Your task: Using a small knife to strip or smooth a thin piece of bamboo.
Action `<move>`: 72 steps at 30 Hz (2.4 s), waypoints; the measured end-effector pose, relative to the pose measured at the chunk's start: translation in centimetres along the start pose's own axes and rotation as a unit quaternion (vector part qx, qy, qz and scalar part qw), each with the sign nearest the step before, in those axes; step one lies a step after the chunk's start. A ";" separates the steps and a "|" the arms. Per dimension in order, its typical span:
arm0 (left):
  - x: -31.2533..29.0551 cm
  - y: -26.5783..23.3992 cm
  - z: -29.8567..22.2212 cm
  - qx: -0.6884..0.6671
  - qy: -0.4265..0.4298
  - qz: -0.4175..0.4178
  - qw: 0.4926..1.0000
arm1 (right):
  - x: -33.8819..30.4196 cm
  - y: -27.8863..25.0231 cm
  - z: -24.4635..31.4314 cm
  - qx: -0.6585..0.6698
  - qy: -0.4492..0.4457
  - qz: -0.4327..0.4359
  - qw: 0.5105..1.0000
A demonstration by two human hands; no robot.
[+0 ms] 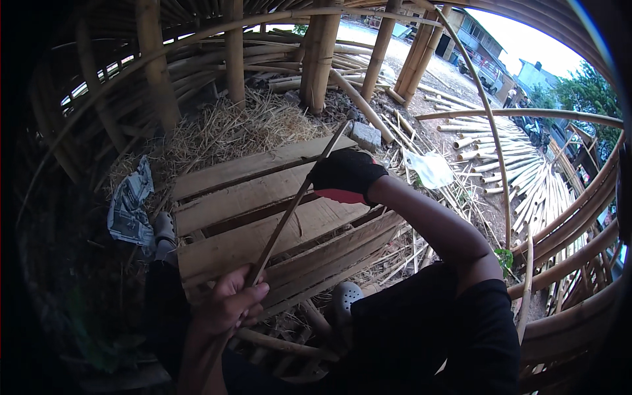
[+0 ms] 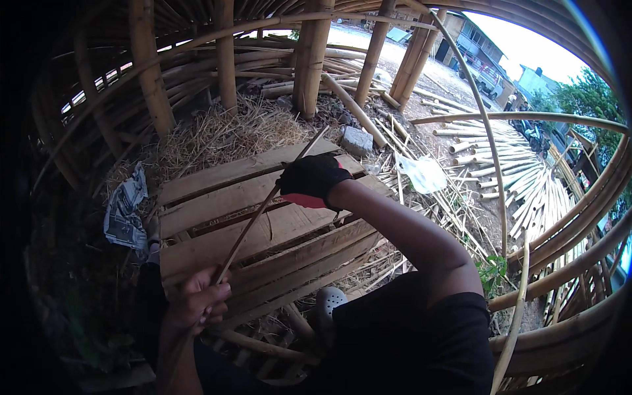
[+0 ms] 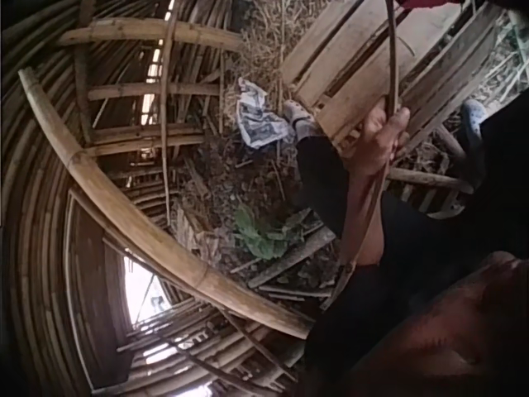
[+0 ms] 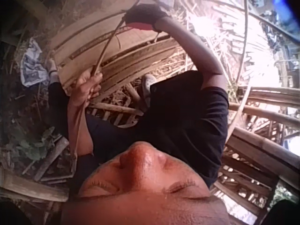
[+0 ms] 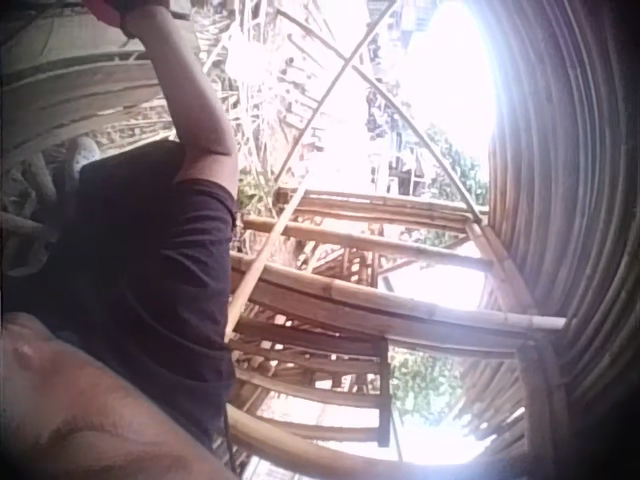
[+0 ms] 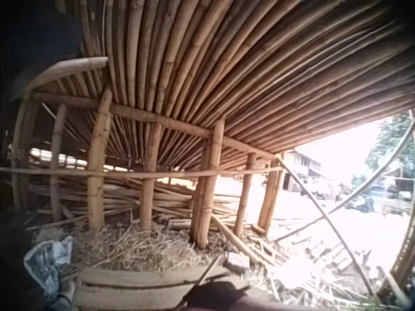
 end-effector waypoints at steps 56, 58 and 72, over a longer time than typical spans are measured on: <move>-1.3 0.1 0.8 -0.053 -0.035 0.099 0.993 | -4.1 -2.1 -2.1 0.222 -0.206 -0.076 0.950; -1.0 -0.1 1.0 -0.067 -0.018 0.127 0.989 | -4.8 -3.6 -3.7 0.315 -0.212 -0.077 0.922; -1.6 0.5 -0.2 -0.052 0.000 0.109 0.993 | -4.5 -3.6 -11.5 0.721 -0.026 -0.038 0.691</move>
Point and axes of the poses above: each hand's wrist, its own x-axis towards the middle knuckle, its own y-axis out of the palm, z = x × y, the point moved 6 cm from there along x, towards the middle knuckle, and after that the axes turned 15 degrees about x, right-handed, at the moved point
